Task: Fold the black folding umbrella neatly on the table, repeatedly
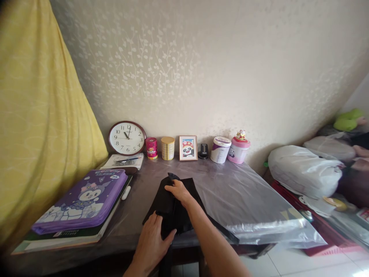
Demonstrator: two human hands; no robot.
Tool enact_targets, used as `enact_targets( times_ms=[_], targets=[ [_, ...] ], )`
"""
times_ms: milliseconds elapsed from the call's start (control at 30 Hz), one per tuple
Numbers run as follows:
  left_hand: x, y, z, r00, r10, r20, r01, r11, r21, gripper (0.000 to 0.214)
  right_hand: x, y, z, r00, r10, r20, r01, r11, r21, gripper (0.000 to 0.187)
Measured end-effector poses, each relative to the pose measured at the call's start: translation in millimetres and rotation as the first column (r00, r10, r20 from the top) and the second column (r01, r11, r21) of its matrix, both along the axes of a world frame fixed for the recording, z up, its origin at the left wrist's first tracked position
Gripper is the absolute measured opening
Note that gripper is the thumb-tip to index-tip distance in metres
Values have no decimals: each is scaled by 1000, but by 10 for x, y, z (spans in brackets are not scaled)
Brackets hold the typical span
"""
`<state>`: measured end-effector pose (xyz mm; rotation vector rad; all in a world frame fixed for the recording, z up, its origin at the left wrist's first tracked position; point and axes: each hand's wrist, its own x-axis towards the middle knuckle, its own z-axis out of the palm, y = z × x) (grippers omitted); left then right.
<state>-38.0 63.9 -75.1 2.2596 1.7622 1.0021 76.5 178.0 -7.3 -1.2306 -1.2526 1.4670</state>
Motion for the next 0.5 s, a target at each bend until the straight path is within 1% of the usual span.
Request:
enact_targets(
  times_ms=[67, 167, 233, 333, 400, 500],
  targets=[
    [-10, -8, 31, 1000, -7, 0, 7, 1000, -2, 46, -26, 0, -18, 999, 8, 33, -8, 1000, -8, 23],
    [-28, -14, 55, 1000, -1, -7, 1, 1000, -1, 35, -34, -3, -16, 997, 37, 68, -35, 999, -28, 26],
    [-39, -14, 43, 1000, 14, -23, -13, 1000, 19, 29, -27, -11, -5, 993, 69, 92, -67, 997, -28, 29],
    [-48, -17, 0, 998, 36, -58, -31, 996, 82, 26, -16, -29, 7, 981, 137, 139, -136, 991, -15, 33],
    [-56, -24, -12, 996, 48, -76, -38, 991, 128, 27, -15, -34, -3, 969, 180, 168, -183, 983, 6, 35],
    [-80, -43, 32, 997, 41, -69, -31, 989, 144, 23, -26, -23, -58, 944, 232, 233, -258, 962, 86, 29]
  ],
)
